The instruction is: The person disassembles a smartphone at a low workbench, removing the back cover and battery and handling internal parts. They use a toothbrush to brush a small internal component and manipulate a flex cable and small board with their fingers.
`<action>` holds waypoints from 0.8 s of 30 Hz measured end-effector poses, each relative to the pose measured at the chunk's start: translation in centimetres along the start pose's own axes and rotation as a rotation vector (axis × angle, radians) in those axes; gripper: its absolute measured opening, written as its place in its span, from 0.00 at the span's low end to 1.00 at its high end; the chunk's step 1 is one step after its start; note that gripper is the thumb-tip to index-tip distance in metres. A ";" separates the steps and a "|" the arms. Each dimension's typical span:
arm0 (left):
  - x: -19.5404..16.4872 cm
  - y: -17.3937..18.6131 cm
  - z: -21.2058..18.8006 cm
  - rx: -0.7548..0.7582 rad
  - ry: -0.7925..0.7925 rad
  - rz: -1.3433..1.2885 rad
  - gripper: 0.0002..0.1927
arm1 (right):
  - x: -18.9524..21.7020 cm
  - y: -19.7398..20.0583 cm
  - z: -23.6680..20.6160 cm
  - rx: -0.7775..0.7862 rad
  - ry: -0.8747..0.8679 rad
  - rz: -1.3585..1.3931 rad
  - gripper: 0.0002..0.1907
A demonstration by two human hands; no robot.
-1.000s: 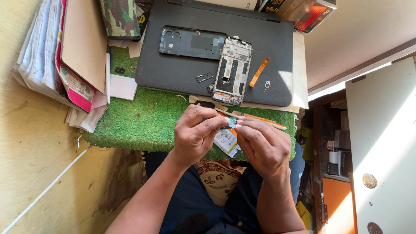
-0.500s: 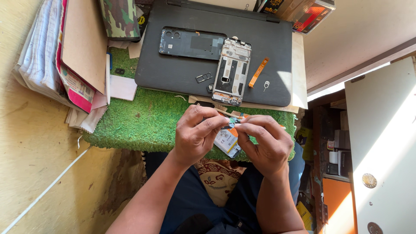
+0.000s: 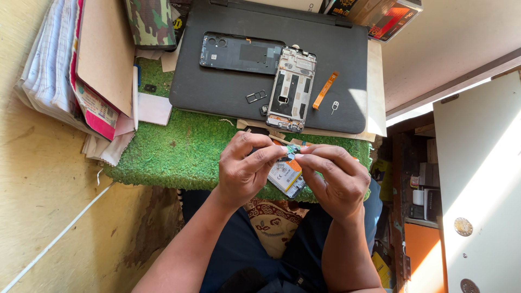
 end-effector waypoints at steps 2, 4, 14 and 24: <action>0.0 0.0 0.0 0.001 -0.003 -0.001 0.17 | 0.0 0.0 0.1 0.006 0.001 -0.006 0.11; -0.1 0.1 0.1 0.005 -0.006 -0.010 0.17 | 0.1 0.1 0.1 0.014 0.005 -0.027 0.11; -0.3 0.0 0.5 0.000 -0.044 -0.047 0.10 | 0.7 -0.4 -0.2 -0.017 0.038 0.007 0.12; -0.2 -0.1 0.5 -0.021 0.004 -0.068 0.10 | 0.7 -0.5 -0.3 -0.055 0.080 -0.016 0.12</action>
Point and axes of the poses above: each hand's wrist, its own z-axis towards the middle knuckle, its own y-axis out of the back of the hand, x = y × z, the point moved 3 cm from there along z, towards the middle knuckle, and after that the axes turned 7 degrees about -x, right-handed, at the moved point
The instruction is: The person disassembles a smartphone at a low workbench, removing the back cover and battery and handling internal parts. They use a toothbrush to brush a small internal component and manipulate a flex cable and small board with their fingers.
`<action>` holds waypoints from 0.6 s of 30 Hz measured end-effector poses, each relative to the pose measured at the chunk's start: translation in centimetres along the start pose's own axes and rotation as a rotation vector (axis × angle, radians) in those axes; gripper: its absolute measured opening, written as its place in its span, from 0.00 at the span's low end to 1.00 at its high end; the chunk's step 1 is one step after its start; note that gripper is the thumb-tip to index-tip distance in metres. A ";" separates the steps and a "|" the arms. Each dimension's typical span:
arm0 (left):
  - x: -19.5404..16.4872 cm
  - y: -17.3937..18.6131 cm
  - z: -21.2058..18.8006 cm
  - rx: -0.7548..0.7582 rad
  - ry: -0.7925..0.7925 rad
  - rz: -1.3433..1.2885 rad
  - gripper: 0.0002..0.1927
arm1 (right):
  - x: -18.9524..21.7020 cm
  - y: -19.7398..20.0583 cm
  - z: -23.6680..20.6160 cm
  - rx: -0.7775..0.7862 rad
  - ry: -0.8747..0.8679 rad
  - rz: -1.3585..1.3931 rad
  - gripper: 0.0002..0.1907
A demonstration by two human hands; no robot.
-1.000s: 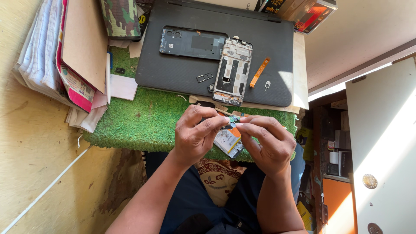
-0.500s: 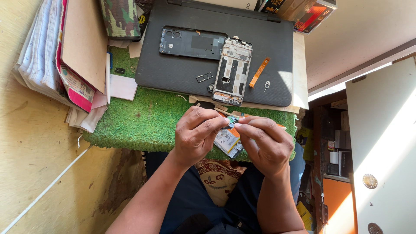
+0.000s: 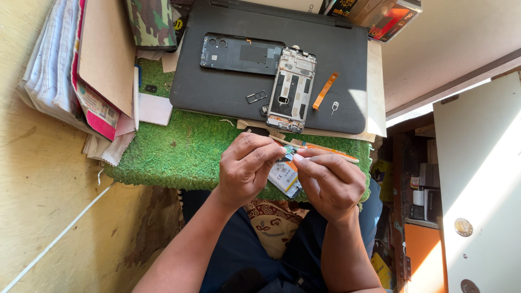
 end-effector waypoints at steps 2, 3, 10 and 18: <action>0.0 0.0 0.0 0.002 0.005 0.000 0.10 | -0.1 0.1 0.0 -0.002 -0.014 0.009 0.12; 0.0 0.0 0.0 0.005 0.007 -0.002 0.10 | -0.2 0.1 0.0 -0.004 -0.023 0.015 0.12; 0.1 0.1 0.0 -0.006 0.038 -0.001 0.10 | -0.4 0.2 -0.2 -0.044 -0.074 0.026 0.11; 0.0 0.0 0.0 0.006 0.017 -0.001 0.11 | -0.7 0.5 0.1 0.025 -0.070 0.035 0.11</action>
Point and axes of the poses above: each hand's wrist, its own z-axis towards the middle knuckle, its own y-axis out of the back of the hand, x = y × z, the point moved 3 cm from there along z, towards the middle knuckle, and after that the axes turned 7 degrees about -x, right-handed, at the moved point
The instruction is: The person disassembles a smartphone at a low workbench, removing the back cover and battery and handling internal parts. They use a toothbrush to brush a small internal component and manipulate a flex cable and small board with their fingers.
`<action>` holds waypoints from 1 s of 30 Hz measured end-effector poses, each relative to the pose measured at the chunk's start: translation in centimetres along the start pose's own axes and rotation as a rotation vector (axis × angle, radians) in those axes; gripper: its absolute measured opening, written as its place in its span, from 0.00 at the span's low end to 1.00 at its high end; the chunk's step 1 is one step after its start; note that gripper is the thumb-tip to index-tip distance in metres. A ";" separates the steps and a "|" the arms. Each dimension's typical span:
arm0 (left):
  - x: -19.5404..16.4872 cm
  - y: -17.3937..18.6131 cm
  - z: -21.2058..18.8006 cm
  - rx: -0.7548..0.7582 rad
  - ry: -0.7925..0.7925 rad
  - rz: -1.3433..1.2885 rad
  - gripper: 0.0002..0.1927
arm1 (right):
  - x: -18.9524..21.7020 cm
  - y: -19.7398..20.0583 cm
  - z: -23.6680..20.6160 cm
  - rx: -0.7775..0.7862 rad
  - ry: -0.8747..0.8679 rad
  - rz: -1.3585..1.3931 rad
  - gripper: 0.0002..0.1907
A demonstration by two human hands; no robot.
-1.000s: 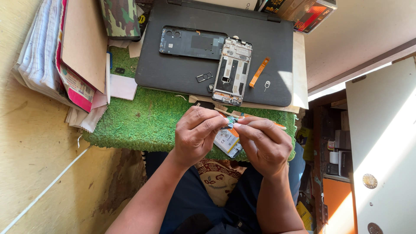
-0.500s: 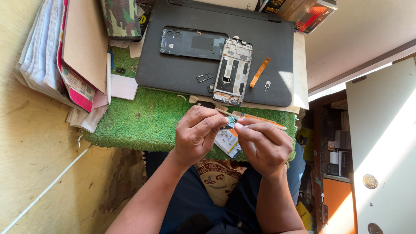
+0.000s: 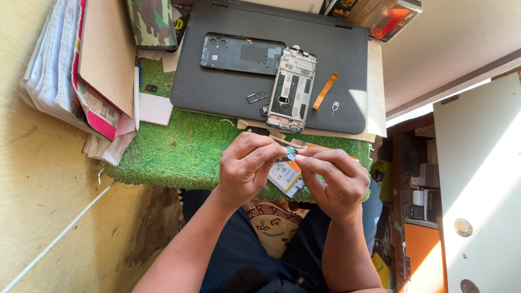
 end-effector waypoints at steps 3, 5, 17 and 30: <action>0.0 0.1 -0.1 0.010 0.003 0.002 0.12 | 0.0 0.0 0.1 0.013 -0.003 -0.004 0.11; 0.0 0.1 0.0 0.015 -0.004 0.006 0.12 | 0.0 0.0 0.2 0.019 -0.007 -0.007 0.11; 0.0 0.0 -0.1 -0.007 0.025 -0.020 0.10 | 0.7 -0.7 0.1 -0.030 0.076 -0.033 0.12; 0.0 0.0 0.0 -0.009 0.061 -0.017 0.09 | 0.3 -0.8 -0.3 -0.074 0.050 -0.011 0.12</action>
Point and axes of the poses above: each hand's wrist, its own z-axis towards the middle knuckle, its own y-axis out of the back of the hand, x = y × z, the point moved 3 cm from there along z, towards the middle knuckle, and after that the axes turned 7 degrees about -x, right-handed, at the moved point
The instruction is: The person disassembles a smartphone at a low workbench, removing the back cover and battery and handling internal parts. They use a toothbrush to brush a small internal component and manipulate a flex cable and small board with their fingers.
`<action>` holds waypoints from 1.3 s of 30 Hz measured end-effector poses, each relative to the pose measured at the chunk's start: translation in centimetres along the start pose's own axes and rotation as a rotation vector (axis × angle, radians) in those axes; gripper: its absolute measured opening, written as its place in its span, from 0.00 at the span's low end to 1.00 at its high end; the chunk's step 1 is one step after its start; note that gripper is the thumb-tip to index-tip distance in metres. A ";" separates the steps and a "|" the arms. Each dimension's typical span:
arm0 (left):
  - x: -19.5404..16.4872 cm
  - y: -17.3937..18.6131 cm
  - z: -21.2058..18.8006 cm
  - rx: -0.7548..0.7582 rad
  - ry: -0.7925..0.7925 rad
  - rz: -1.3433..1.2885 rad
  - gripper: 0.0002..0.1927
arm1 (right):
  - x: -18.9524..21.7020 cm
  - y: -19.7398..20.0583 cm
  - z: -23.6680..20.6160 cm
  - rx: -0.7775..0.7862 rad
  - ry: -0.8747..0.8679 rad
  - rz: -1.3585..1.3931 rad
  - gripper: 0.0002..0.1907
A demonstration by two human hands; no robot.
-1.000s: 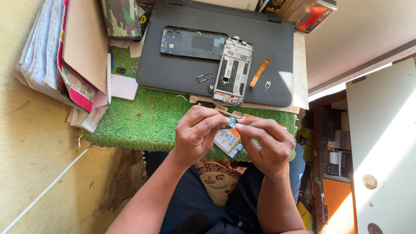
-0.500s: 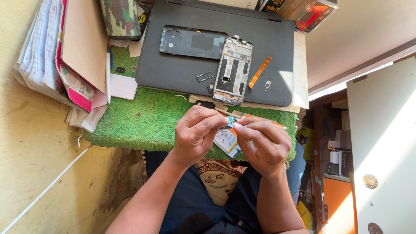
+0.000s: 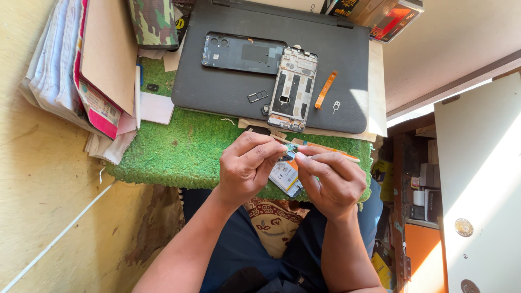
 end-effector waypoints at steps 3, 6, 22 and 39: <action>0.0 0.0 -0.1 -0.004 0.014 -0.003 0.09 | -0.2 0.2 -0.1 -0.012 -0.025 0.019 0.11; 0.2 0.0 0.0 -0.001 0.021 -0.004 0.09 | -0.2 0.6 0.0 -0.018 -0.051 0.018 0.12; 0.4 0.0 -0.3 0.040 -0.030 0.008 0.13 | -0.4 0.8 0.3 0.082 -0.107 -0.049 0.10; 0.3 0.0 -0.1 0.052 -0.015 0.006 0.11 | -0.4 0.4 0.3 0.085 -0.085 -0.053 0.08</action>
Point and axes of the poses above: each hand's wrist, its own z-axis towards the middle knuckle, its own y-axis out of the back of the hand, x = y × z, the point moved 3 cm from there along z, towards the middle knuckle, and after that the axes turned 7 degrees about -x, right-handed, at the moved point
